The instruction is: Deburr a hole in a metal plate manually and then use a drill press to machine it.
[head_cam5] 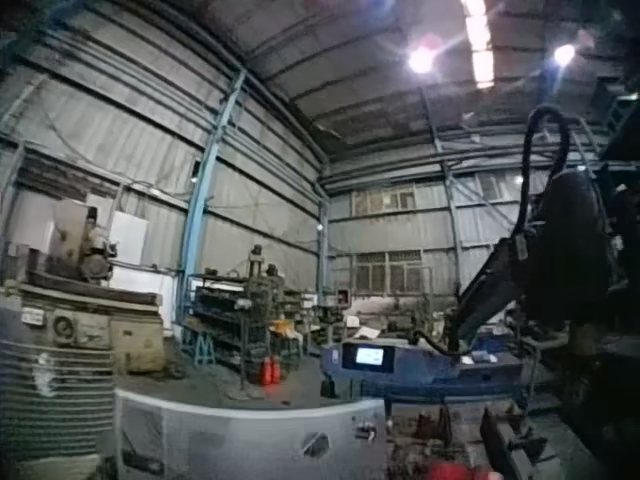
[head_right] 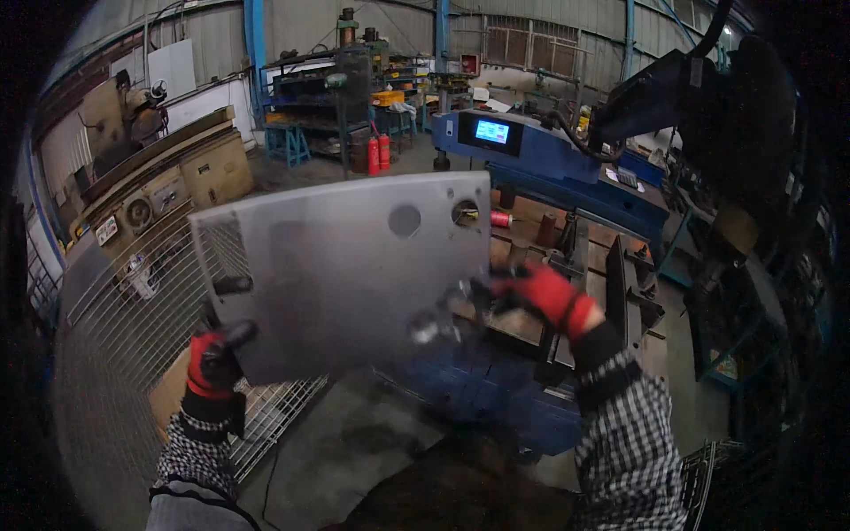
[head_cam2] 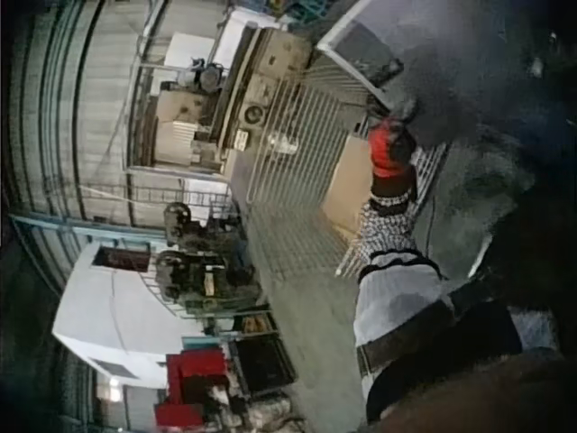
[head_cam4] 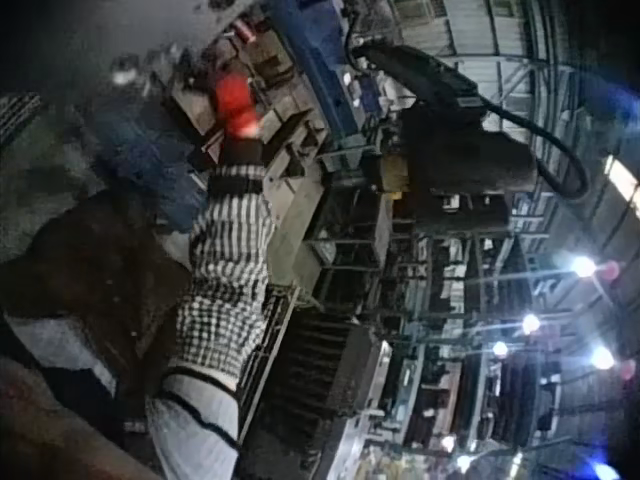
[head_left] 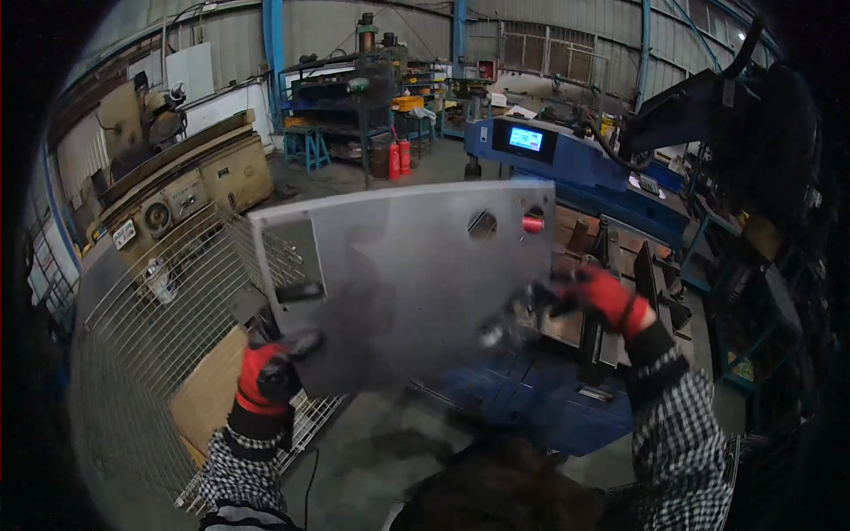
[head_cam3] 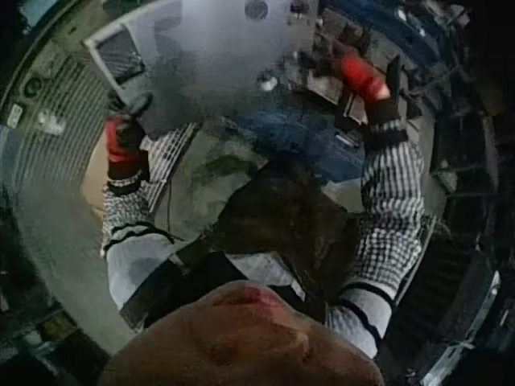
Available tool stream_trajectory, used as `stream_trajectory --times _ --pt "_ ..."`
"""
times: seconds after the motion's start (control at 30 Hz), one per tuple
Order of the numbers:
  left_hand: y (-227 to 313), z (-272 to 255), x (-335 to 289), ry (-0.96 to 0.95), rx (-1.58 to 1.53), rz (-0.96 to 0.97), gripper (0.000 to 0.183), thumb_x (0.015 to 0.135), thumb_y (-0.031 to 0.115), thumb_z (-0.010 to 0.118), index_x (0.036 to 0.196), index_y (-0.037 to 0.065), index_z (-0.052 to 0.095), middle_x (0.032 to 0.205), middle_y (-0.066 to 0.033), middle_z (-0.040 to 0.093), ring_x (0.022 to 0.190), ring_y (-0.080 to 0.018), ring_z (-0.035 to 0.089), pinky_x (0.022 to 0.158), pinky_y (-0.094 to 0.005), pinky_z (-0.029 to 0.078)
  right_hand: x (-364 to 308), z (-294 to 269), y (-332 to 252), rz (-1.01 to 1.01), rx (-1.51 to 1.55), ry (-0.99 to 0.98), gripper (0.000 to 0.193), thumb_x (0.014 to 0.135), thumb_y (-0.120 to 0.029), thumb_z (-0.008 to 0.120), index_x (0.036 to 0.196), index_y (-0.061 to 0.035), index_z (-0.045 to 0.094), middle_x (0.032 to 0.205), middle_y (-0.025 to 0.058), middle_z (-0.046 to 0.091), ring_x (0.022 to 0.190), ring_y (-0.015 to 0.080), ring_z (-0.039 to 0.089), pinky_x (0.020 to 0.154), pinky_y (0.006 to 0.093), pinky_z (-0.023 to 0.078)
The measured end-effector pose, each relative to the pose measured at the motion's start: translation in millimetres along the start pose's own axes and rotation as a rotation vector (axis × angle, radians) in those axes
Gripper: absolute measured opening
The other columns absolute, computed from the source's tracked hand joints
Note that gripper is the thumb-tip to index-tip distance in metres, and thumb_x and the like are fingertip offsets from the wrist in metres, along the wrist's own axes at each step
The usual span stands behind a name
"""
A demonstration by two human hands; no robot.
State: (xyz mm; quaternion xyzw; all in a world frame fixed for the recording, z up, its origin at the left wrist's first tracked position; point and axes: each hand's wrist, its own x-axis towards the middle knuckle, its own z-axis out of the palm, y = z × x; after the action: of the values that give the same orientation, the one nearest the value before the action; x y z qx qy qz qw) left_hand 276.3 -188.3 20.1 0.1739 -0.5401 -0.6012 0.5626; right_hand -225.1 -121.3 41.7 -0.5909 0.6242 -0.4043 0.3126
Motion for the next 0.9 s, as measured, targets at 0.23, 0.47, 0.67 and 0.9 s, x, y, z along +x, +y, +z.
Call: stream_trajectory --times 0.23,0.47,0.67,0.9 --pt "69.3 23.5 98.8 -0.472 0.968 0.477 0.060 0.082 0.000 0.078 0.140 0.001 0.063 0.129 -0.0198 0.073 0.116 -0.0323 0.073 0.097 -0.0424 0.058 63.8 -30.7 -123.6 -0.239 0.791 -0.335 0.050 0.112 -0.041 0.057 0.151 -0.0093 0.056 0.130 0.0160 0.073 0.107 0.0262 0.075 0.096 0.0475 0.062" --pt "21.2 36.6 205.3 -0.724 1.537 1.022 0.066 0.075 0.001 0.073 0.140 0.012 0.066 0.143 -0.0169 0.064 0.127 -0.0406 0.063 0.102 -0.0513 0.054 187.7 -1.1 -67.7 -0.233 0.910 -0.078 0.039 0.109 -0.042 0.064 0.137 -0.0154 0.063 0.105 0.0025 0.071 0.102 0.0215 0.072 0.097 0.0457 0.060" --pt "-70.1 7.7 246.2 -0.791 1.670 0.992 0.065 0.079 0.003 0.071 0.143 0.014 0.066 0.144 -0.0138 0.064 0.133 -0.0358 0.061 0.107 -0.0481 0.052 249.2 31.4 19.5 -0.154 0.870 0.086 0.055 0.104 -0.060 0.063 0.137 -0.0158 0.062 0.113 0.0050 0.071 0.105 0.0211 0.070 0.096 0.0398 0.057" --pt "-126.2 -6.8 280.8 -0.758 1.586 0.927 0.063 0.080 0.002 0.073 0.142 0.014 0.066 0.143 -0.0154 0.064 0.136 -0.0370 0.059 0.109 -0.0501 0.050 289.0 21.2 45.1 -0.066 0.780 0.105 0.045 0.110 -0.053 0.059 0.132 -0.0135 0.062 0.092 -0.0015 0.056 0.084 0.0137 0.059 0.082 0.0357 0.055"
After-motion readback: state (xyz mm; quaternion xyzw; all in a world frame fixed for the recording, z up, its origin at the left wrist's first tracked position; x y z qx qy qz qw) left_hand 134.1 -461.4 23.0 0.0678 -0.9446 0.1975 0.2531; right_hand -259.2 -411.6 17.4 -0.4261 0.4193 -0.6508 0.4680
